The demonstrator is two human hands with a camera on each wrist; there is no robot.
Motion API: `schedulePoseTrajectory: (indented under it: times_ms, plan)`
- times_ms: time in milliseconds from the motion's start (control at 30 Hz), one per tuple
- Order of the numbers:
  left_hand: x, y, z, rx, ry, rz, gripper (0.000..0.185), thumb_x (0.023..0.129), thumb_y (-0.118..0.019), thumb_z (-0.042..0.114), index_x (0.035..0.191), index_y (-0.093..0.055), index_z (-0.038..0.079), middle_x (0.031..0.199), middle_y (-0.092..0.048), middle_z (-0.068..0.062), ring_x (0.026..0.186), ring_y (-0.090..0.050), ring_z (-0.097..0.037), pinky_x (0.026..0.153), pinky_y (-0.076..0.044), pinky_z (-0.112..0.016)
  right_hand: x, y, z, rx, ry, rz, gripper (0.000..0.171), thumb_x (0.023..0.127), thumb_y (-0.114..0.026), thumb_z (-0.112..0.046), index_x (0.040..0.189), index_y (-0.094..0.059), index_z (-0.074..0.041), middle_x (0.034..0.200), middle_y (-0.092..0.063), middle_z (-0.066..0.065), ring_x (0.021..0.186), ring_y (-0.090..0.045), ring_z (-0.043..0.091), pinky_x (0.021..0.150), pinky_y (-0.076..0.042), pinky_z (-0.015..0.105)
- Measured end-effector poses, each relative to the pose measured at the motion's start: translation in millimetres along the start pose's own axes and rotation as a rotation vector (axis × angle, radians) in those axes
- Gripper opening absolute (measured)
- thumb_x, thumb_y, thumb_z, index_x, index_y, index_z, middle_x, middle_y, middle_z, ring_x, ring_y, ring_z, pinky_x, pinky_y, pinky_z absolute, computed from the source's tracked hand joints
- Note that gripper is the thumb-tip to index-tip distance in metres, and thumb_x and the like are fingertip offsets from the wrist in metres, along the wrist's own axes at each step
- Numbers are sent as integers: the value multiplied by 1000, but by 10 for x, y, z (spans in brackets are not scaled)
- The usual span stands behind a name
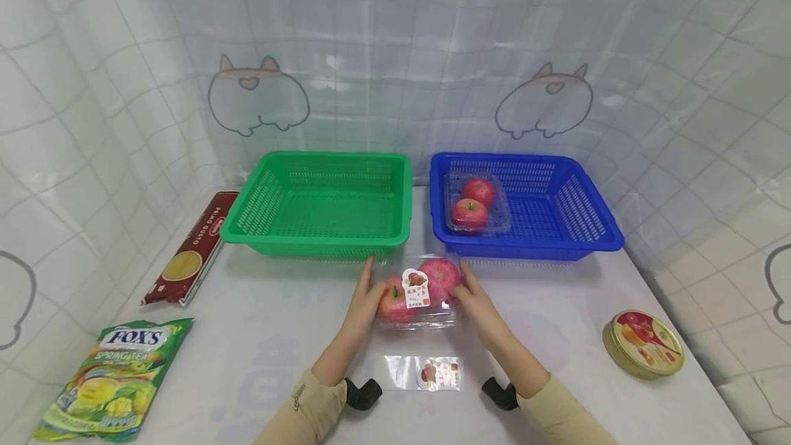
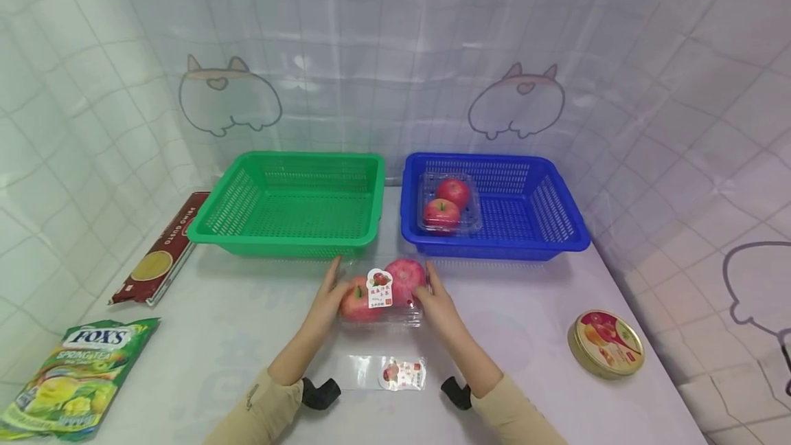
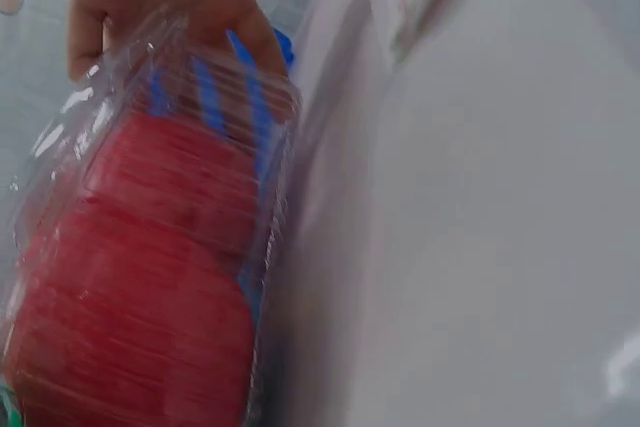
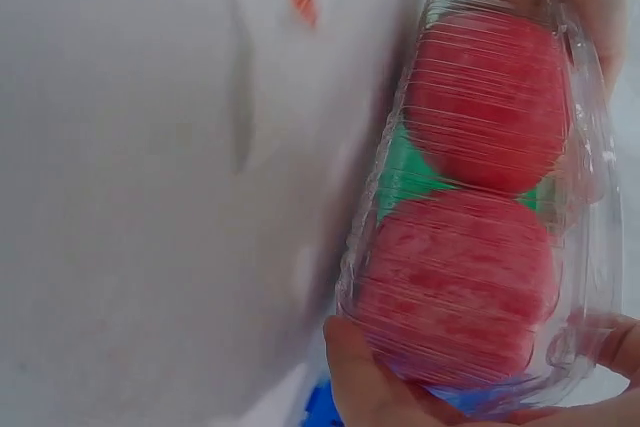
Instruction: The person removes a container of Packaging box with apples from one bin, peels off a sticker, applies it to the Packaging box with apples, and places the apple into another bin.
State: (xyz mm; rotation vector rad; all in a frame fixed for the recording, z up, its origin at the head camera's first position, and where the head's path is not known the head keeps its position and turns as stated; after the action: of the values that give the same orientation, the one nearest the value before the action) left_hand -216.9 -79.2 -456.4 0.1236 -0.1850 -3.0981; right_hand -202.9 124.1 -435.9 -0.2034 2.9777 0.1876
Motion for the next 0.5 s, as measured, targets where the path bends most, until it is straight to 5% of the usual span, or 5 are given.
schedulePoseTrajectory:
  times_ms: [267, 500]
  plan:
    - [-347, 42, 249, -94, 48, 29, 71, 88, -50, 18, 149, -14, 15, 153, -9, -18, 139, -5, -39, 107, -12, -59, -230, -1, -97, -37, -18, 1, 65, 91, -46, -18, 149, -16, -12, 151, -16, 21, 136, -15, 42, 100, -25, 63]
    - [-492, 102, 425, -139, 15, 34, 72, 87, -50, 16, 149, -14, 20, 154, -5, -13, 139, -5, -34, 107, -13, -58, -301, 15, -272, -12, -7, -14, 63, 92, -47, -19, 148, -20, -16, 151, -18, 18, 136, -16, 43, 92, -33, 66]
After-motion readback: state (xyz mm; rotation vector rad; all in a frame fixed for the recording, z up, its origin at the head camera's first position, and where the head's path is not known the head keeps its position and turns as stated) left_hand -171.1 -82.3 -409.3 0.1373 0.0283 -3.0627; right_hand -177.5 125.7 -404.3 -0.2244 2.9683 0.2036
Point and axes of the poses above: each hand's wrist, its own x-axis towards the middle knuckle, its own y-axis out of the back of the hand, z = x × y, the point moved 5 cm from there along x, towards the middle knuckle
